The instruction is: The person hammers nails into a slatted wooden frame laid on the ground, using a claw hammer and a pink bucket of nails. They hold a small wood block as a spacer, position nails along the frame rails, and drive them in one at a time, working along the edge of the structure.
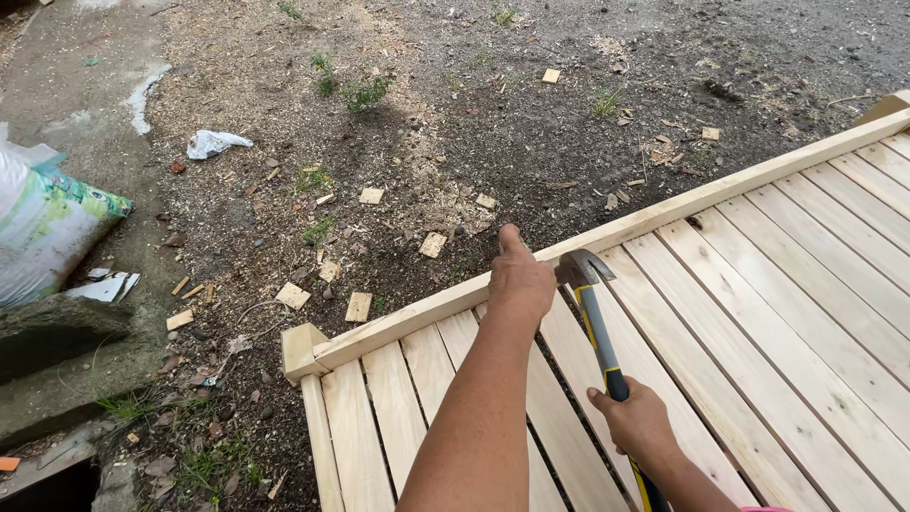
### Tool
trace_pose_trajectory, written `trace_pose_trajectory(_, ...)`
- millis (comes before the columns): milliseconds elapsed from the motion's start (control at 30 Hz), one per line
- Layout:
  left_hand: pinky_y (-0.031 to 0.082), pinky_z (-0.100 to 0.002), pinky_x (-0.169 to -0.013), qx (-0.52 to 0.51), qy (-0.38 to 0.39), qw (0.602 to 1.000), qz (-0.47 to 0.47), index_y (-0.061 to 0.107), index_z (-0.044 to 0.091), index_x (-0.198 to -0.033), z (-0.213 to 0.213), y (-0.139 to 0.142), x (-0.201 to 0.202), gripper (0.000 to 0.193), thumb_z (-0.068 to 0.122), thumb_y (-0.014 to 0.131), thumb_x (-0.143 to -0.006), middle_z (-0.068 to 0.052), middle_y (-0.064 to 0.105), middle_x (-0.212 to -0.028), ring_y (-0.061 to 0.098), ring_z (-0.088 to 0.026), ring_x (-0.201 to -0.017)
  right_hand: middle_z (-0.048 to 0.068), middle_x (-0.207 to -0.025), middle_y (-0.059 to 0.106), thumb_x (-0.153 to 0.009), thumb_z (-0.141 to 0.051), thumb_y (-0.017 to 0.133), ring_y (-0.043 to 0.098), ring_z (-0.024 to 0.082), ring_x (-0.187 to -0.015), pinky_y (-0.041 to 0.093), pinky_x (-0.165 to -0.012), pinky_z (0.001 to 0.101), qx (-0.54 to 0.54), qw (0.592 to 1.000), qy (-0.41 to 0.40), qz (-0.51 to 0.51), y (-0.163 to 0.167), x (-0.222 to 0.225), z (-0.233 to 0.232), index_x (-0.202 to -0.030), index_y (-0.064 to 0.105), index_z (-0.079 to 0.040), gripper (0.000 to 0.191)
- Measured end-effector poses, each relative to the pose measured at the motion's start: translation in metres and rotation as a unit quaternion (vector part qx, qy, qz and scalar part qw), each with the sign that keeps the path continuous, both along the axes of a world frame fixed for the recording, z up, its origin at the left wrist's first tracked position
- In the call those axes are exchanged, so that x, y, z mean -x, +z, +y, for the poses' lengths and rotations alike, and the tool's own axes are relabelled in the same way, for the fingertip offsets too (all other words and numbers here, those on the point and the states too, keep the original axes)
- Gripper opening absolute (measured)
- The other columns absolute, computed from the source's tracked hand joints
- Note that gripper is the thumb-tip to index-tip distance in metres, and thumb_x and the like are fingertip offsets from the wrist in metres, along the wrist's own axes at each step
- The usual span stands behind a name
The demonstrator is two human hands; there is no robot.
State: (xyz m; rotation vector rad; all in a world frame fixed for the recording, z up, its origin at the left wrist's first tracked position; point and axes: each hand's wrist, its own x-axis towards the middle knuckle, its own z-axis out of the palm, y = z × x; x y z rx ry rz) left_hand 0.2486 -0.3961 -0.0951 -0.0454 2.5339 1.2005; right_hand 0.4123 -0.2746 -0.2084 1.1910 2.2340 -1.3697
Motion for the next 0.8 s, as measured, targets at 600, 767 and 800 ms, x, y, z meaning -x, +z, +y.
trace_pose_trajectory(600,0.048,-0.044,-0.111,0.052,-0.067,0.996,-0.021,0.011,0.029,-0.162,-0.017,0.033,-0.013,0.086,0.035,0.064,-0.095,-0.020,0.027,-0.160,0.053,-0.038,-0.133,0.009,-0.059,0.054,-0.094,-0.031,0.073,0.054,0.023,-0.041,0.047,-0.042,0.0398,0.023,0.996,0.079,-0.032,0.010,0.019,-0.033,-0.094,0.056,0.000,0.035)
trace_pose_trajectory(767,0.042,-0.047,-0.114,0.174,-0.143,0.962,0.156,0.021,0.018,-0.159,-0.019,0.012,-0.016,0.078,0.039,0.063,-0.096,-0.012,0.006,-0.173,0.036,-0.036,-0.146,0.010,-0.069,0.064,-0.092,-0.031,0.074,0.062,0.020,-0.050,0.054,-0.051,0.0367,-0.015,0.994,0.106,-0.032,0.026,0.015,-0.039,-0.101,0.059,-0.005,0.032)
trace_pose_trajectory(800,0.038,-0.050,-0.116,0.200,-0.164,0.942,0.213,0.024,0.017,-0.158,-0.017,0.005,-0.017,0.072,0.038,0.060,-0.098,-0.012,0.009,-0.172,0.029,-0.034,-0.150,0.010,-0.068,0.063,-0.091,-0.031,0.074,0.061,0.021,-0.050,0.053,-0.050,0.0370,-0.014,0.993,0.111,-0.033,0.028,0.014,-0.039,-0.103,0.059,-0.005,0.032)
